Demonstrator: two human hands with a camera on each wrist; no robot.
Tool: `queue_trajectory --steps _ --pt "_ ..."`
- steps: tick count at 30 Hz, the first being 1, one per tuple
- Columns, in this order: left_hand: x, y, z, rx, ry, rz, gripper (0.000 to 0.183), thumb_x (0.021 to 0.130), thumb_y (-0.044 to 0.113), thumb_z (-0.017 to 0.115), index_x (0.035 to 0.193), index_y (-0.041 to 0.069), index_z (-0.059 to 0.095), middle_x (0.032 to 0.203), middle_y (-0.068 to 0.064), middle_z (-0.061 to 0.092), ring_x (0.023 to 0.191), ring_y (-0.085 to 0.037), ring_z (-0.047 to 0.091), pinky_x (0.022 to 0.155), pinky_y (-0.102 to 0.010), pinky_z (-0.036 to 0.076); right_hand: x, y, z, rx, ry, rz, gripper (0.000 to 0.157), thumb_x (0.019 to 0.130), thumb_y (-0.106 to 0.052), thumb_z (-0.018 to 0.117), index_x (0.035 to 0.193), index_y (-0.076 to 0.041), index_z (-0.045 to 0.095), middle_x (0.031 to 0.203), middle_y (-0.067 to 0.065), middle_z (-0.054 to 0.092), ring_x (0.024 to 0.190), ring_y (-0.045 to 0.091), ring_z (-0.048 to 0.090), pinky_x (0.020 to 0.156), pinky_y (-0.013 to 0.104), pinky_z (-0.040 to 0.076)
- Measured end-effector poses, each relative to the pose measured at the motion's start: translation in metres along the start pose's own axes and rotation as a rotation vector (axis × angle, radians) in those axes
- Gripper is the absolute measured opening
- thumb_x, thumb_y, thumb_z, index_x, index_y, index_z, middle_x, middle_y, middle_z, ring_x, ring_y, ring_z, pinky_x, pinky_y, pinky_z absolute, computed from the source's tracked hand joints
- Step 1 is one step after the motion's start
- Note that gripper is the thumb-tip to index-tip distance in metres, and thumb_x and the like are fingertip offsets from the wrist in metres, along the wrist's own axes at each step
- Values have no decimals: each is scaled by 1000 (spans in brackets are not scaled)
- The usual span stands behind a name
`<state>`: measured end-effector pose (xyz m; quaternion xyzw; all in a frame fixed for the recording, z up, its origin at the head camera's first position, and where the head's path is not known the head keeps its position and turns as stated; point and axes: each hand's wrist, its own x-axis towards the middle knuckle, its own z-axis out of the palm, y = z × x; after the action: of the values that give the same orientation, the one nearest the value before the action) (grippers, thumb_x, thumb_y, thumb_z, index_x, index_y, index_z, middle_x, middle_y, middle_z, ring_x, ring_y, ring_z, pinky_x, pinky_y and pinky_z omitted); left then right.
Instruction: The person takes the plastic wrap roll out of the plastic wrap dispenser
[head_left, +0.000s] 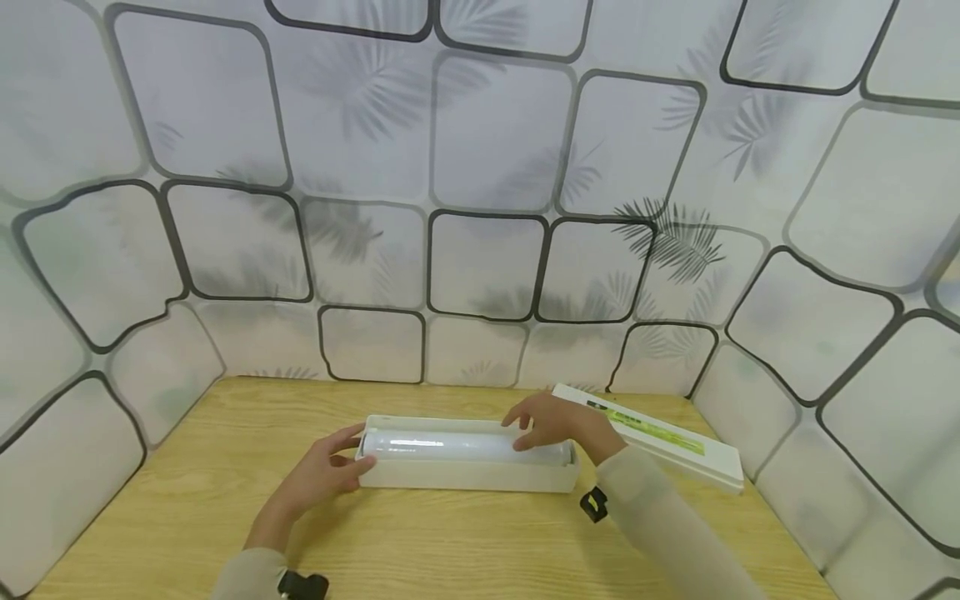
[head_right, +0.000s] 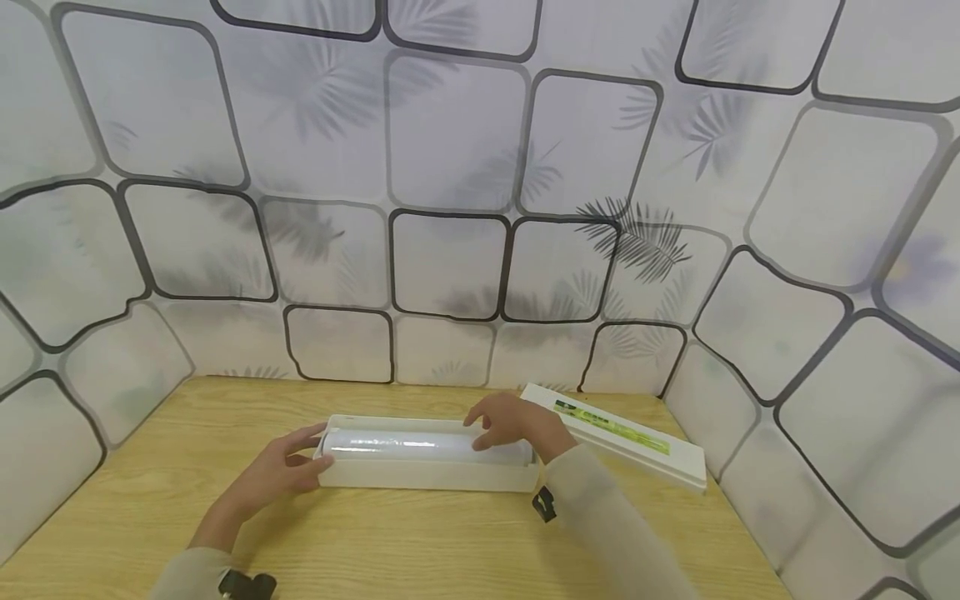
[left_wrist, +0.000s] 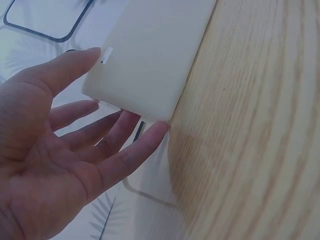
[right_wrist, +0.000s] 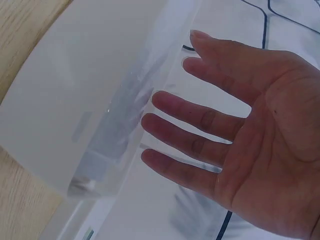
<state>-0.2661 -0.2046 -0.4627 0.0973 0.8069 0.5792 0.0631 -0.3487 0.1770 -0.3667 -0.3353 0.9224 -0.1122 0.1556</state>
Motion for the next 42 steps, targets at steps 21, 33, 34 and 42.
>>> queue_trajectory --steps 21,33,34,42 --pt "-2 6 4 2 25 -22 74 103 21 65 161 -1 26 155 -40 37 92 -23 69 74 -30 62 22 -8 21 30 -45 110 45 91 -27 81 132 -15 70 132 13 70 123 30 66 105 49 54" --pt "-2 4 3 17 19 -20 75 103 22 65 162 -1 25 155 -41 36 95 -23 70 75 -31 62 22 -13 32 11 7 36 51 93 -26 78 140 -14 65 138 15 66 127 34 63 108 50 52" --pt "-2 4 3 20 18 -17 75 103 22 65 161 -2 24 155 -41 36 95 -23 70 75 -31 62 23 -13 33 11 14 33 51 93 -27 78 140 -14 64 137 16 67 126 34 63 108 50 52" --pt "-1 5 3 41 16 -12 75 104 24 64 161 -3 24 154 -41 37 101 -24 70 77 -34 63 24 -7 41 -19 21 -66 53 100 -26 69 150 -16 56 152 10 58 140 35 54 118 54 42"
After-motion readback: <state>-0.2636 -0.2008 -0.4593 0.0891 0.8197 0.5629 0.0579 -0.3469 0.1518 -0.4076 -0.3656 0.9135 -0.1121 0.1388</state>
